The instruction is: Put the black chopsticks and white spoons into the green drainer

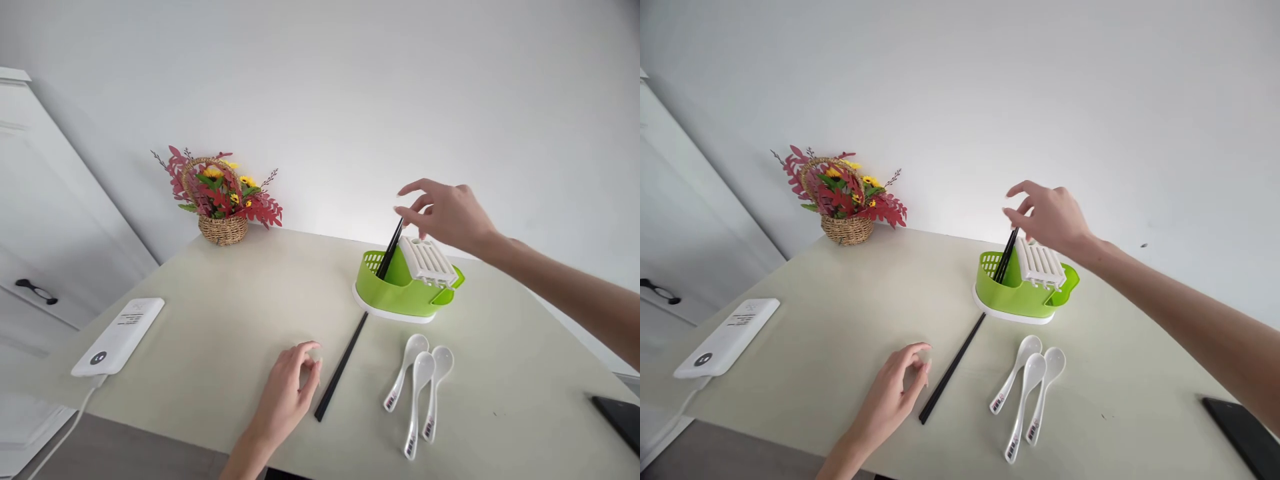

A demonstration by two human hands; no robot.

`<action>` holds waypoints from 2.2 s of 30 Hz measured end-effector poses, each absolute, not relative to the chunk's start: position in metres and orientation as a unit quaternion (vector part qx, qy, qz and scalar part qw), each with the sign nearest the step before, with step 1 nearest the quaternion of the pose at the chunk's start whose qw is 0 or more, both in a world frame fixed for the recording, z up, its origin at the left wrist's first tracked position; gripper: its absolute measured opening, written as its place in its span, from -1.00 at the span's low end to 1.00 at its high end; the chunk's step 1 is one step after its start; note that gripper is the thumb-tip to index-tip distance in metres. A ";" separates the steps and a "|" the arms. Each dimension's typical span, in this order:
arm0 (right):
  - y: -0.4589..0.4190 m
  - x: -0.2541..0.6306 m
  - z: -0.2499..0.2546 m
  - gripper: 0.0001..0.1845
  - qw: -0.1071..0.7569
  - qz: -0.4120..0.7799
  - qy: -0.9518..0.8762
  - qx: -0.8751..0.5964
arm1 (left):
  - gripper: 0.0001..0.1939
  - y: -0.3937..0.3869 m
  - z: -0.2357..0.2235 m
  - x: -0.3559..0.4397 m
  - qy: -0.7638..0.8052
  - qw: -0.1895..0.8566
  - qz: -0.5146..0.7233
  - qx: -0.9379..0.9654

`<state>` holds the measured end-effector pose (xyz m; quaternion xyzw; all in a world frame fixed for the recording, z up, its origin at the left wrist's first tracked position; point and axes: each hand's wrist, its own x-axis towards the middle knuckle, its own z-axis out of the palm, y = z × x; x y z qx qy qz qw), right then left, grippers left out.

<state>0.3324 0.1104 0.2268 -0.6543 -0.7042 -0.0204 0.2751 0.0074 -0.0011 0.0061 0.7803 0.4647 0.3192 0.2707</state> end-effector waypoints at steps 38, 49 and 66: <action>0.042 0.261 0.173 -0.69 -0.116 0.162 -0.879 -0.433 | -0.66 -0.003 0.008 0.008 0.370 0.286 0.291 0.834; 0.023 0.217 0.218 -0.71 0.149 0.312 -0.832 -0.434 | -0.69 -0.005 0.009 0.006 0.334 0.274 0.362 0.826; -0.021 0.219 0.200 -0.77 0.215 0.277 -0.813 -0.465 | -0.74 -0.009 0.013 0.006 0.299 0.271 0.328 0.854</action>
